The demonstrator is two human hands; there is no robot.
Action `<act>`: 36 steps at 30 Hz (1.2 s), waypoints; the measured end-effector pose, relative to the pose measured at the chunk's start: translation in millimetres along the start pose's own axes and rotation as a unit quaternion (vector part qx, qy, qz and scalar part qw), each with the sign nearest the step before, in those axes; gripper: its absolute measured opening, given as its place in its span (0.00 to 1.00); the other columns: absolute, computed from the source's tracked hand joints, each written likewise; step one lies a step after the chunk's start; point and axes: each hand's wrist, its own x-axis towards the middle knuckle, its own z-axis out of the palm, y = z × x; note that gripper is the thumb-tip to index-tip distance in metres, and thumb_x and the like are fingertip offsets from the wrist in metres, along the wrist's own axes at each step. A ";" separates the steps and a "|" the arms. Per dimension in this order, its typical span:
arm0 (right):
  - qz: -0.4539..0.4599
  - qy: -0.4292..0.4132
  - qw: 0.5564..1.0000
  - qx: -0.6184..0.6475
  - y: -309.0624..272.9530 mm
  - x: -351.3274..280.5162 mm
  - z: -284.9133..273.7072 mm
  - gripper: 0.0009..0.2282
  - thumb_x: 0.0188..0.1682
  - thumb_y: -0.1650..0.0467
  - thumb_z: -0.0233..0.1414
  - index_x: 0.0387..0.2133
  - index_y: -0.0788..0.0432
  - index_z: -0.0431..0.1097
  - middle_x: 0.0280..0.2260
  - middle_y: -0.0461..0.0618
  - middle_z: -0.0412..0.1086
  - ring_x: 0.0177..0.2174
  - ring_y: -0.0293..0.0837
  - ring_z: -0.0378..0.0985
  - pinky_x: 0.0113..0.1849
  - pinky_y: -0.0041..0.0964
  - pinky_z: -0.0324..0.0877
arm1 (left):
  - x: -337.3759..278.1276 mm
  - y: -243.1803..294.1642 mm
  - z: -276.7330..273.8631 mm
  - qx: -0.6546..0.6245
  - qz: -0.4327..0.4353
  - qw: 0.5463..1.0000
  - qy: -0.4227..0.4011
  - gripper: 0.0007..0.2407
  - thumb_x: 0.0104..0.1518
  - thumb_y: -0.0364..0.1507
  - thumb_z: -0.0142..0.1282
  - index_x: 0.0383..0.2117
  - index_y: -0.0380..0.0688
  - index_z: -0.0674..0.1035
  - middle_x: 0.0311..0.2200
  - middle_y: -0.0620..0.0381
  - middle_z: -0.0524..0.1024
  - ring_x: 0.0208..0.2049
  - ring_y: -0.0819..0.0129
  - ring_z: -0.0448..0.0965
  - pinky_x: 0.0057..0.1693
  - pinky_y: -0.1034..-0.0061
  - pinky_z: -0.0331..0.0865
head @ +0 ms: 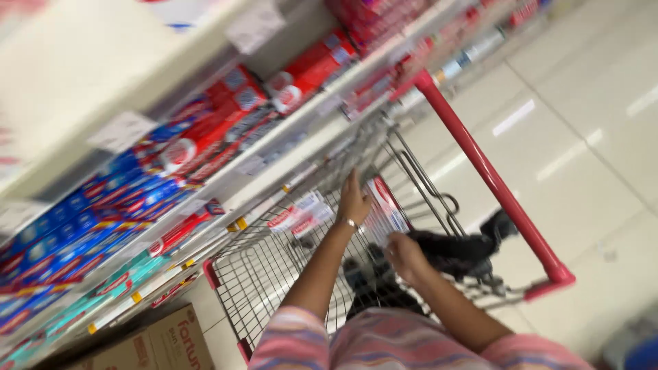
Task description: Selecting various boxes of toothpaste from a store shelf and placing them into a shopping cart.
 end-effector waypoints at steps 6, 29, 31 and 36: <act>-0.210 -0.204 0.938 -0.187 -80.8 -196.2 191.9 0.24 0.51 0.75 0.45 0.64 0.59 0.59 0.56 0.53 0.66 0.52 0.45 0.69 0.56 0.42 0.62 | -76.5 139.8 -195.8 -0.066 0.231 0.940 0.243 0.32 0.54 0.20 0.51 0.70 0.39 0.59 0.65 0.38 0.66 0.66 0.43 0.67 0.70 0.60 0.61; -0.659 0.017 0.297 -0.691 -263.7 -340.3 641.3 0.31 0.46 0.61 0.60 0.58 0.69 0.63 0.50 0.70 0.71 0.52 0.64 0.72 0.56 0.51 0.64 | -22.3 218.9 -593.0 0.495 0.031 0.773 0.396 0.16 0.59 0.30 0.51 0.52 0.37 0.77 0.48 0.44 0.78 0.59 0.49 0.68 0.71 0.45 0.41; -0.643 0.020 0.297 -0.706 -264.2 -331.2 642.8 0.29 0.46 0.60 0.60 0.57 0.67 0.66 0.49 0.67 0.73 0.52 0.62 0.74 0.56 0.51 0.64 | -12.6 211.6 -593.5 0.511 0.034 0.779 0.362 0.14 0.61 0.28 0.50 0.51 0.40 0.79 0.48 0.47 0.79 0.58 0.52 0.70 0.72 0.47 0.44; -0.713 0.027 0.270 -0.647 -267.6 -329.8 632.3 0.29 0.37 0.59 0.68 0.54 0.52 0.73 0.47 0.65 0.70 0.51 0.63 0.69 0.52 0.54 0.64 | -5.5 209.8 -592.8 0.521 0.092 0.737 0.421 0.10 0.56 0.29 0.55 0.41 0.44 0.84 0.46 0.50 0.78 0.55 0.56 0.71 0.66 0.56 0.56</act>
